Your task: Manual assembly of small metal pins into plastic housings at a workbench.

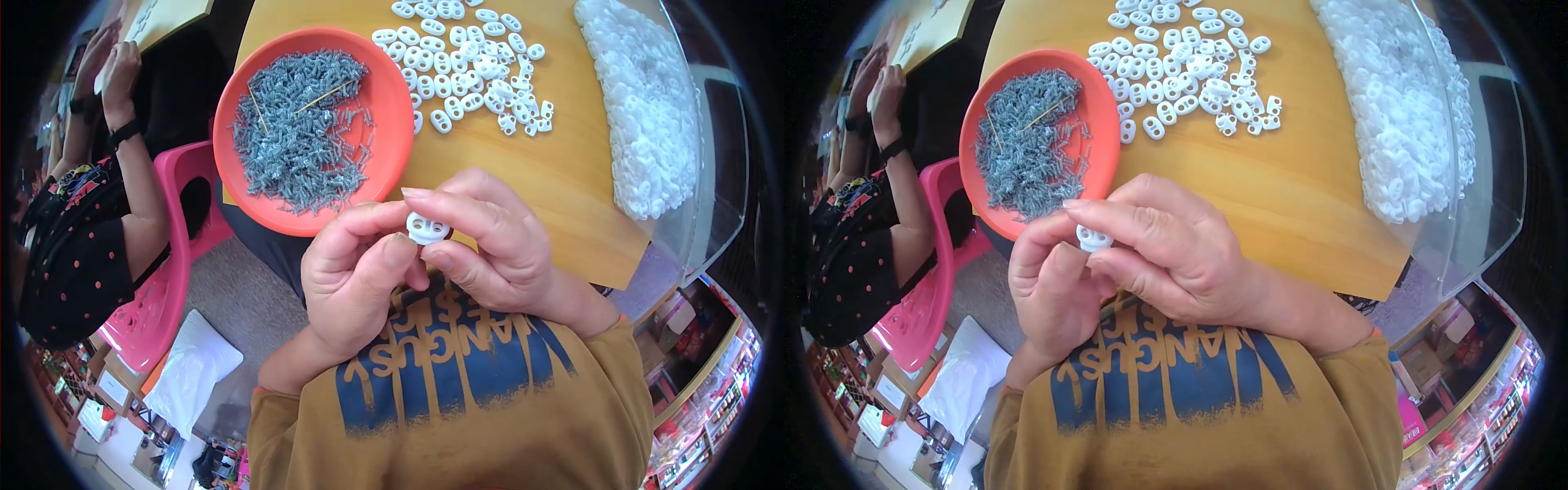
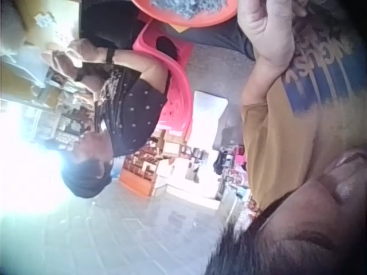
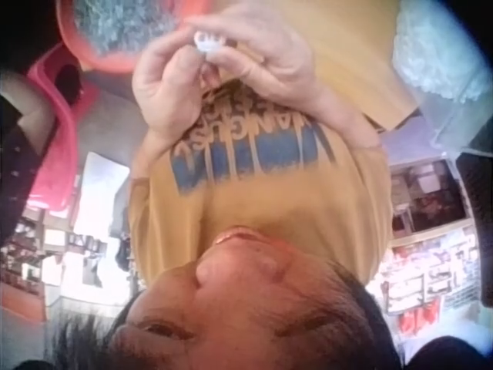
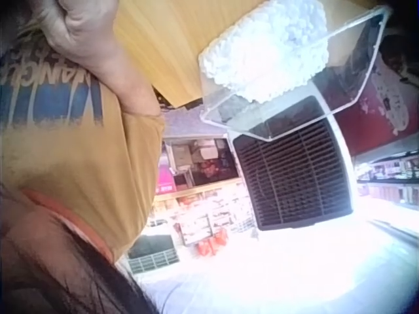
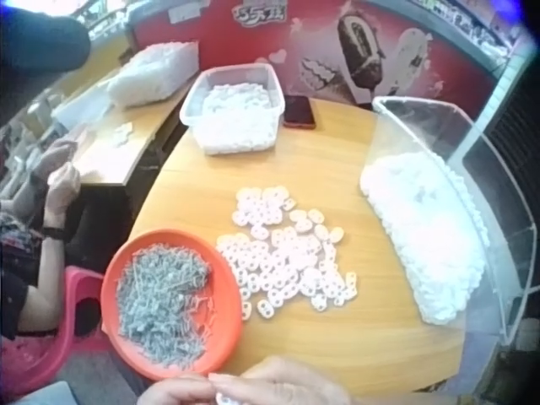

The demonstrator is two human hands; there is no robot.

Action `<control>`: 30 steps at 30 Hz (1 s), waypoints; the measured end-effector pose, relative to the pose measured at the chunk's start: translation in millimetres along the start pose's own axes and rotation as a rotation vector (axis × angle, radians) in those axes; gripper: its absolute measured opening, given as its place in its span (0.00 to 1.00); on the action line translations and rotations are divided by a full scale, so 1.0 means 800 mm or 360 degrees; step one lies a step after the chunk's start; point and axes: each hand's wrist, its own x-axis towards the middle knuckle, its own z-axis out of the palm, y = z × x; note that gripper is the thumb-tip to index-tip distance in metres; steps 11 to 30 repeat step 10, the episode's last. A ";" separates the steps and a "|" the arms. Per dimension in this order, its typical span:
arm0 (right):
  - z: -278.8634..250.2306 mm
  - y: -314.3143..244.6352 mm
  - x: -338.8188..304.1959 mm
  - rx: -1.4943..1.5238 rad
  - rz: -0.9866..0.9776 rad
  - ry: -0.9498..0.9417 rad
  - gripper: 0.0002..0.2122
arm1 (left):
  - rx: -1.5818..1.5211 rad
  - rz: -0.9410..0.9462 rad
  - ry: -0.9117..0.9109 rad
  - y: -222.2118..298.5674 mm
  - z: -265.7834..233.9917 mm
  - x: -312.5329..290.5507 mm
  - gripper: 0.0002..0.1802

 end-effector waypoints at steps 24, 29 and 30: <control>-0.024 0.001 0.001 0.0001 0.0213 0.0048 0.20 | 0.0214 -0.0149 0.0143 0.017 0.016 0.041 0.09; -0.024 0.001 0.001 0.0001 0.0213 0.0048 0.20 | 0.0214 -0.0149 0.0143 0.017 0.016 0.041 0.09; -0.024 0.001 0.001 0.0001 0.0213 0.0048 0.20 | 0.0214 -0.0149 0.0143 0.017 0.016 0.041 0.09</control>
